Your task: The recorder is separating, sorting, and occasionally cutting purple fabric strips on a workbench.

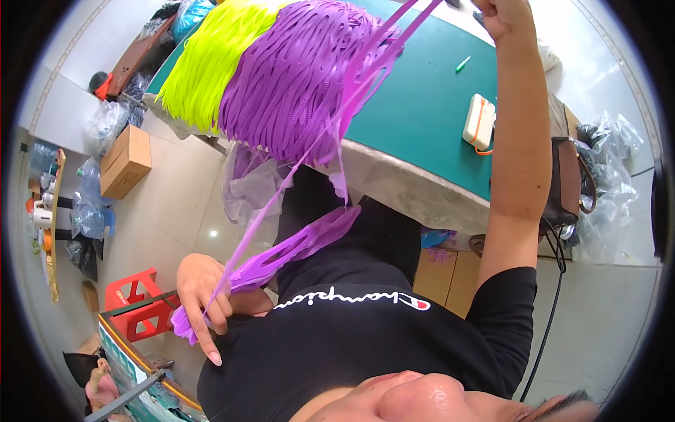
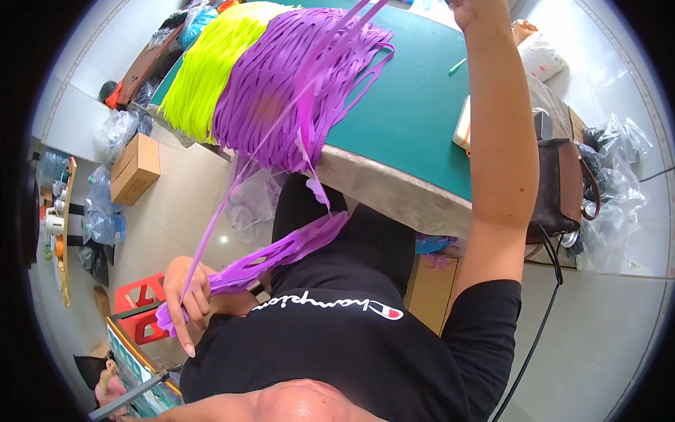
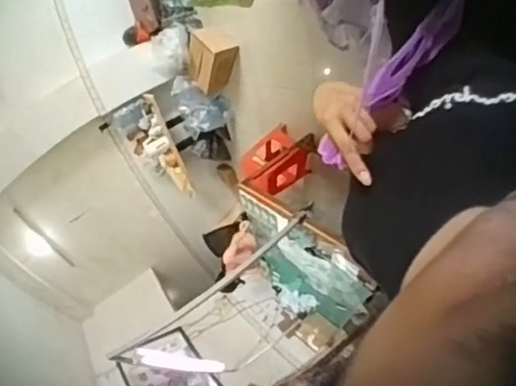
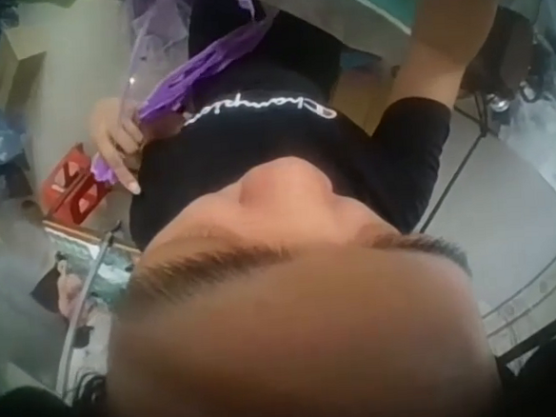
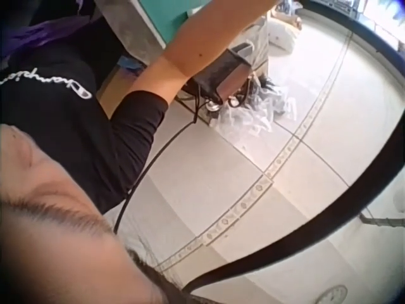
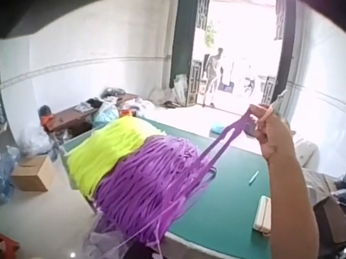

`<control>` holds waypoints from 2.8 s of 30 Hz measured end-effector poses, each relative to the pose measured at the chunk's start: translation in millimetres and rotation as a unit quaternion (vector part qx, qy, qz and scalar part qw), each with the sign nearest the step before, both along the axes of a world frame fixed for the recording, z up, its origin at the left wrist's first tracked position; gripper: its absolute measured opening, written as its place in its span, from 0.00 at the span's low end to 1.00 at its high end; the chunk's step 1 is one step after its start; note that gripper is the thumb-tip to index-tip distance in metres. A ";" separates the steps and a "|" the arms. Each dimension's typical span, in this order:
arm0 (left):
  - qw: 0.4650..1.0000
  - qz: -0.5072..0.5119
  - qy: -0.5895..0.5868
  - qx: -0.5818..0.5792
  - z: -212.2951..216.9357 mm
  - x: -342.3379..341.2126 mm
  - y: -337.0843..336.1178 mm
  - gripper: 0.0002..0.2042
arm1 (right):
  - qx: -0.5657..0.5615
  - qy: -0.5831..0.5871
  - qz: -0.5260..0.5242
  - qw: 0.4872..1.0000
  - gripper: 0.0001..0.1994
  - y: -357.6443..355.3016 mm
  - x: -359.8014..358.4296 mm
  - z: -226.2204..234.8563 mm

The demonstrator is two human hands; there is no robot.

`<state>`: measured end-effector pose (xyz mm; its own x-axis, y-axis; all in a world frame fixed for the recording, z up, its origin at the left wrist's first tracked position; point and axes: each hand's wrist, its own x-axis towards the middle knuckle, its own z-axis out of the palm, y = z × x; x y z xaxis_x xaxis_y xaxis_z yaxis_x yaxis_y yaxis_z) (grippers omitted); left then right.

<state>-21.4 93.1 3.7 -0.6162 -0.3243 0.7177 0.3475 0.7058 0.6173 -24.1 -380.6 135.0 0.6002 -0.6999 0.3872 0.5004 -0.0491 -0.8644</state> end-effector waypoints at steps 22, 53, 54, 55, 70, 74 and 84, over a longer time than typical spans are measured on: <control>0.571 0.724 0.303 0.240 -53.3 -28.7 -139.2 0.22 | -0.117 -0.024 0.106 0.987 0.10 130.6 -68.9 13.9; 0.552 0.495 0.362 0.566 -83.4 -99.3 -174.4 0.13 | 0.011 0.253 0.295 0.922 0.12 134.7 -198.7 -204.6; 0.553 0.491 0.363 0.567 -86.6 -99.9 -174.8 0.13 | 0.013 0.254 0.283 0.925 0.13 139.1 -207.0 -213.2; 0.560 0.484 0.360 0.568 -87.5 -100.1 -176.4 0.13 | 0.069 0.255 0.265 0.927 0.14 144.1 -214.0 -215.8; 0.563 0.503 0.367 0.544 -78.1 -106.8 -171.2 0.30 | 0.117 0.237 0.219 0.939 0.17 166.2 -224.6 -219.5; 0.566 0.478 0.377 0.555 -82.1 -103.5 -165.9 0.28 | 0.101 0.275 0.209 0.933 0.16 165.4 -226.0 -221.8; 0.581 0.526 0.334 0.524 -73.4 -110.9 -167.2 0.28 | -0.051 0.353 0.104 0.928 0.16 161.2 -230.2 -210.9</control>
<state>-132.3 -74.1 -69.7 0.6209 -0.7435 -0.2482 0.4727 0.1027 0.8752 -254.2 -219.4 -75.9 0.8477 -0.5216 -0.0968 -0.1818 -0.1141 -0.9767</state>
